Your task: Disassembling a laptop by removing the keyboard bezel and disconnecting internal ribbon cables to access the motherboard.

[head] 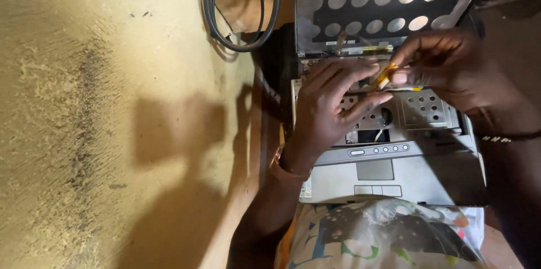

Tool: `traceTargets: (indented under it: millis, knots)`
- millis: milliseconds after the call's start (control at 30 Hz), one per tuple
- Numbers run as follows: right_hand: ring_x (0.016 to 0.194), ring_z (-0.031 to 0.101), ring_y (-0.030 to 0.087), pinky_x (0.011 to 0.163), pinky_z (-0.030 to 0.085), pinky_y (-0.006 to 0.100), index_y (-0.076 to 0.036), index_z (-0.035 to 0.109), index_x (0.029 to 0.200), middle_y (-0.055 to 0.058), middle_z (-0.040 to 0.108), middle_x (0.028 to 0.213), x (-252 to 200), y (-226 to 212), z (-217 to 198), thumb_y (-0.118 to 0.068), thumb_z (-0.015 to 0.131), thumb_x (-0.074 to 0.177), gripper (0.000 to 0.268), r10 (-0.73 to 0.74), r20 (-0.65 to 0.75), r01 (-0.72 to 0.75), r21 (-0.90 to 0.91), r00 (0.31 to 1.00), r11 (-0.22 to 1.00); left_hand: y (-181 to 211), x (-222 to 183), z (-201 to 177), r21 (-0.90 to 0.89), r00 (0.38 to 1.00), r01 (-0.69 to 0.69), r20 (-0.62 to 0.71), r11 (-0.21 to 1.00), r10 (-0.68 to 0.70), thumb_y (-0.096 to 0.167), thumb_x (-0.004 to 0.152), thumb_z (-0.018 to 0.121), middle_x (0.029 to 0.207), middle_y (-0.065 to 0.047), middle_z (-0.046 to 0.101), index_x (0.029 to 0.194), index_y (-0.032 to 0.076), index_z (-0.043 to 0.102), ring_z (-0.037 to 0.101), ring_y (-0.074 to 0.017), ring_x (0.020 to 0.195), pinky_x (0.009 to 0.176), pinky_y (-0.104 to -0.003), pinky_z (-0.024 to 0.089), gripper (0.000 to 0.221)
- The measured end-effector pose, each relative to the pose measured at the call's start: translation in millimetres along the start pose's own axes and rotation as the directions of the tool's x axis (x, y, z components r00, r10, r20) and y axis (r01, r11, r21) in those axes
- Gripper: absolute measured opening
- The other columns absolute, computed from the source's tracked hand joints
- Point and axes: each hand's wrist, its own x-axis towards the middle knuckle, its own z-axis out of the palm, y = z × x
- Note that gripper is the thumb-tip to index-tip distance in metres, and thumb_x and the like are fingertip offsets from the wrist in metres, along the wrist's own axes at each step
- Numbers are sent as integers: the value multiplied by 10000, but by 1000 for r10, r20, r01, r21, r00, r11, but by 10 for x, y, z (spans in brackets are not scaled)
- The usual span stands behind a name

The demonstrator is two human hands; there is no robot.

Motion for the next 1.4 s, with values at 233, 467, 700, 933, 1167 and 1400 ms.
traceTargets:
  millis: [233, 467, 700, 933, 1167, 1400]
  knots:
    - [725, 594, 131, 694, 517, 221, -13, 565, 896, 78, 613, 864, -60, -288, 210, -2, 640, 698, 212, -187, 84, 202, -245, 979, 948, 76, -53, 25, -217, 990, 100, -76, 971, -119, 39, 818, 584, 838, -91, 574, 892, 45, 506, 574, -181, 768, 711, -279, 522, 108]
    - [975, 626, 206, 843, 528, 296, -13, 510, 1105, 116, 606, 1083, -58, -266, 400, -86, 595, 714, 407, -255, 291, 331, -252, 922, 909, -64, -211, 61, -700, 925, 264, -13, 664, -381, 87, 791, 638, 876, -60, 602, 877, 70, 542, 617, -155, 814, 726, -258, 558, 130]
    - [917, 615, 197, 779, 526, 294, -59, 523, 1104, 106, 604, 1051, 52, -181, 506, -35, 590, 773, 338, -271, 149, 309, -422, 951, 852, -349, -311, 27, -463, 900, 394, 21, 794, -434, 205, 794, 591, 758, -45, 590, 790, 86, 538, 575, -130, 674, 567, -236, 483, 130]
    - [640, 695, 161, 561, 548, 298, -68, 612, 942, 49, 695, 814, -19, -121, 514, -93, 652, 704, 243, -235, 387, 444, -641, 891, 626, -345, -434, -80, -355, 916, 378, 279, 855, -289, 188, 801, 595, 752, -40, 626, 818, 86, 580, 592, -130, 631, 530, -235, 451, 105]
    - [597, 580, 146, 496, 436, 290, -93, 600, 824, 13, 630, 702, -159, -4, 546, -117, 638, 737, 98, -184, 331, 375, -732, 926, 568, -311, -570, -89, -330, 927, 337, 280, 882, -250, 50, 839, 544, 966, -88, 613, 1012, 84, 517, 630, -210, 848, 703, -302, 539, 179]
    - [750, 585, 175, 613, 401, 332, -131, 630, 841, 11, 624, 858, -202, -9, 639, -235, 700, 647, 231, -121, 409, 416, -781, 904, 467, -285, -687, -129, -236, 943, 238, 287, 942, -166, 276, 883, 437, 724, -52, 584, 811, 67, 555, 561, -179, 633, 549, -291, 406, 251]
